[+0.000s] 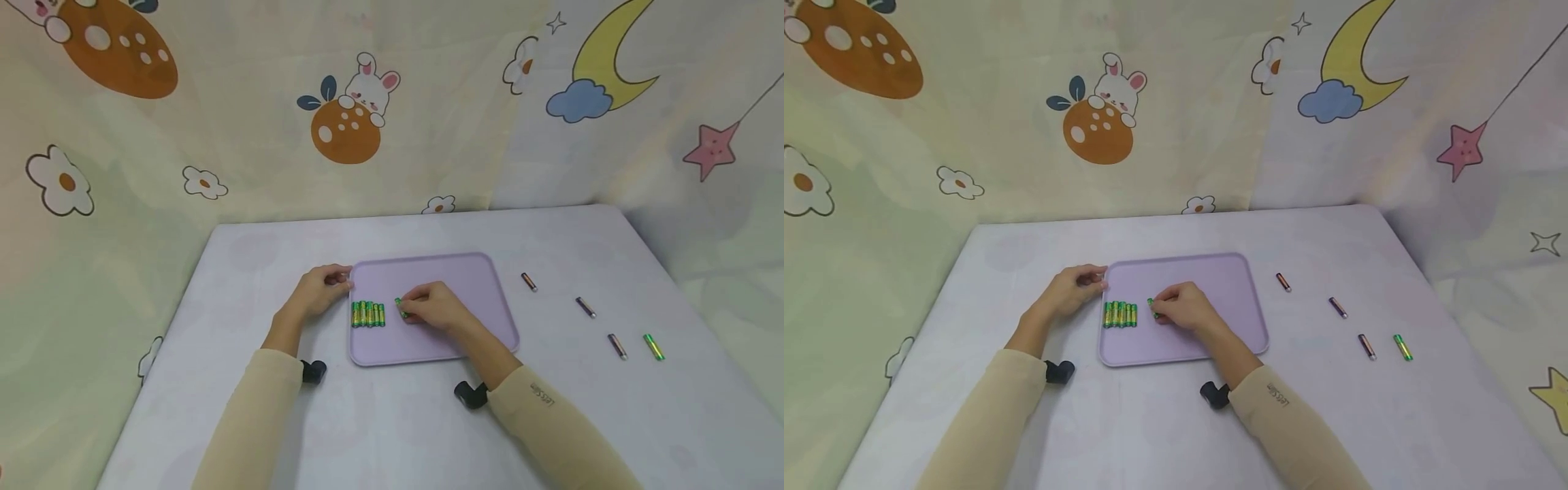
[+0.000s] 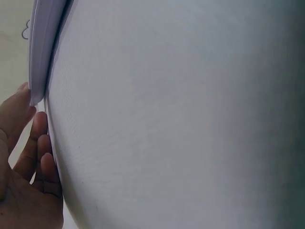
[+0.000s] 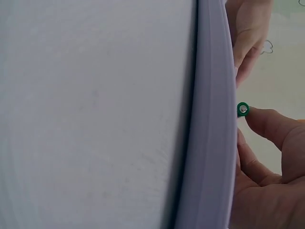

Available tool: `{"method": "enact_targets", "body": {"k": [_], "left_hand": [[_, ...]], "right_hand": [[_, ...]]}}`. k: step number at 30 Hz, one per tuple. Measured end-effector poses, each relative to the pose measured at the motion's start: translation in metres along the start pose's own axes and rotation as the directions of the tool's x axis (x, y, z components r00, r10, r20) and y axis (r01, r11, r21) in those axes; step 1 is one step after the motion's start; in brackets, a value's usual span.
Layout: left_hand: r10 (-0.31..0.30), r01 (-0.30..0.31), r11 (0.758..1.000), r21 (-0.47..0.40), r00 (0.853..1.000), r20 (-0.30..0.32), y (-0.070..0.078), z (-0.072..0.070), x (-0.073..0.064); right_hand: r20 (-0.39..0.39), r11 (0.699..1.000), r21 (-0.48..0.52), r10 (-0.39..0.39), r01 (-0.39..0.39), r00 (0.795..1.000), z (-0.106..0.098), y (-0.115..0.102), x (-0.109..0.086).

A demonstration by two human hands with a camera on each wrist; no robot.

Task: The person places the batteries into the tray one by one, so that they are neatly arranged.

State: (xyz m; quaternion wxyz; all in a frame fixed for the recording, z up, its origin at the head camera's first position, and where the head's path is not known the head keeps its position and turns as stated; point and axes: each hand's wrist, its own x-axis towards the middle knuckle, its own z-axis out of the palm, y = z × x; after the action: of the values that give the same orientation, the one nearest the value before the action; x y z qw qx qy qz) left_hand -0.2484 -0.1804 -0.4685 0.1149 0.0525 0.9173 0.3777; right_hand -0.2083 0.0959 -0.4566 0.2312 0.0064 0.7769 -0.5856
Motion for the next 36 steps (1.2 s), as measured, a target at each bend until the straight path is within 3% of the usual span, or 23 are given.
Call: {"method": "enact_targets", "body": {"k": [8, 18, 36], "left_hand": [[0.026, -0.025, 1.0, -0.009, 1.0, 0.004, 0.007, 0.002, -0.001], [0.022, -0.022, 1.0, -0.001, 1.0, 0.006, 0.01, 0.006, 0.001], [0.016, -0.016, 1.0, 0.023, 1.0, -0.007, 0.0, 0.002, -0.004]], "right_hand": [[-0.01, 0.997, 0.072, 0.0, 0.001, 1.0, -0.003, 0.005, -0.004], [0.005, 0.999, 0.048, 0.006, -0.006, 1.0, -0.013, 0.006, -0.013], [-0.019, 0.99, -0.13, -0.058, 0.055, 0.998, -0.088, 0.029, -0.055]]}}
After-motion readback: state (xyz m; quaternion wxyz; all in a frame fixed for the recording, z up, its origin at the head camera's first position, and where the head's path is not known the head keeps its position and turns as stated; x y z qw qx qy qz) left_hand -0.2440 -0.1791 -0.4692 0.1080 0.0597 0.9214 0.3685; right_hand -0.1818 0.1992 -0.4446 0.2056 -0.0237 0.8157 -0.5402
